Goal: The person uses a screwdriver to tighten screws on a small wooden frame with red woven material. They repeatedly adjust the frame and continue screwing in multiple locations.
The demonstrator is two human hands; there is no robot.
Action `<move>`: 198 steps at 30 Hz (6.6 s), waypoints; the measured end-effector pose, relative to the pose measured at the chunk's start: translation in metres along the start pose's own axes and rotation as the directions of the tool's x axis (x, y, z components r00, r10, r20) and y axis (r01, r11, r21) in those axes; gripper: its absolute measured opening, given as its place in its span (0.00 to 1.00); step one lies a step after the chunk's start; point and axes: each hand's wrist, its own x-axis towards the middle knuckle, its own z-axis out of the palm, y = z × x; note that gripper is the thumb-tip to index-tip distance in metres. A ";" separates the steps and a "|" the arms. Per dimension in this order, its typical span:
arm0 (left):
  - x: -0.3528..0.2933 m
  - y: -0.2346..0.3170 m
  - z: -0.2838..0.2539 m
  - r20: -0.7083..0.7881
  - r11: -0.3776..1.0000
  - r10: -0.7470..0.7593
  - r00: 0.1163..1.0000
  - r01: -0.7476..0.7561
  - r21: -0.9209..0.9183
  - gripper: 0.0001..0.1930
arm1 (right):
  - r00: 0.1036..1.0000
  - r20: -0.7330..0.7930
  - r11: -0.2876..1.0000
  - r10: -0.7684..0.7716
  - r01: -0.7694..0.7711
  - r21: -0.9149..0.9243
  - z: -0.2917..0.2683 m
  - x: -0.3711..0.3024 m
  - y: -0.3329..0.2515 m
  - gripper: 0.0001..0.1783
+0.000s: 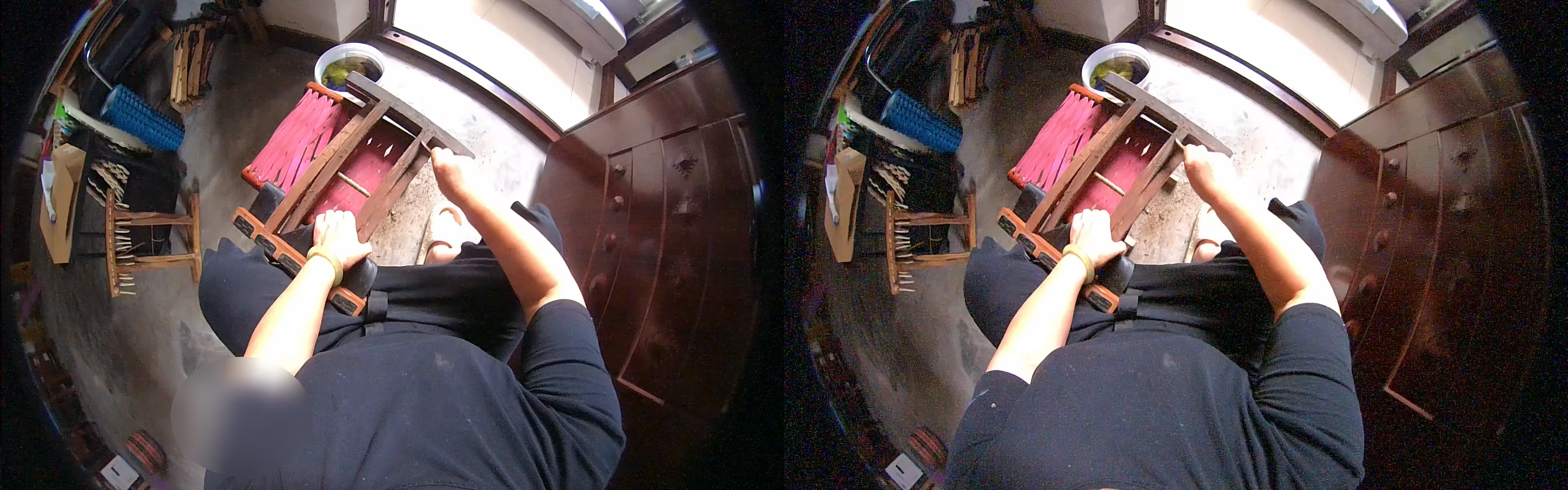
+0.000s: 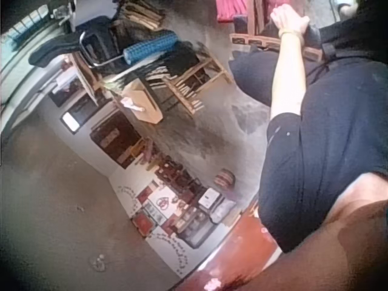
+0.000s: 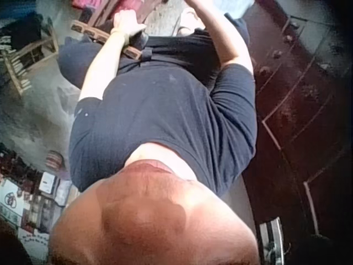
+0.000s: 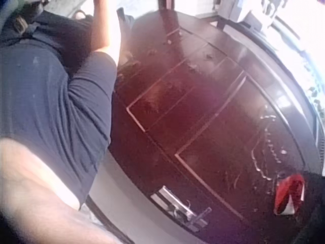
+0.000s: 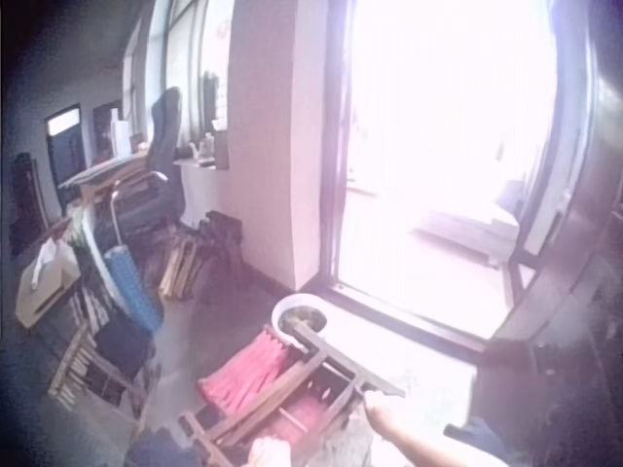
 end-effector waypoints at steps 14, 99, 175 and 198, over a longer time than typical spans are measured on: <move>0.002 0.001 -0.001 -0.014 1.000 0.019 1.000 -0.019 -0.024 0.29 | 1.000 -0.007 0.997 0.025 -0.026 -0.071 -0.005 -0.011 -0.009 0.09; -0.005 -0.014 0.001 -0.026 0.997 0.074 0.997 -0.074 0.003 0.40 | 0.995 0.076 0.998 -0.062 0.064 -0.021 0.032 -0.113 -0.076 0.06; -0.003 -0.027 0.017 -0.097 0.990 0.123 0.988 -0.129 -0.053 0.42 | 0.994 0.007 0.988 0.113 -0.112 -0.104 0.023 -0.013 0.008 0.14; -0.004 -0.029 0.023 -0.159 0.988 0.128 0.979 -0.139 -0.061 0.38 | 0.968 0.226 0.994 -0.106 0.098 0.049 0.013 -0.058 -0.045 0.10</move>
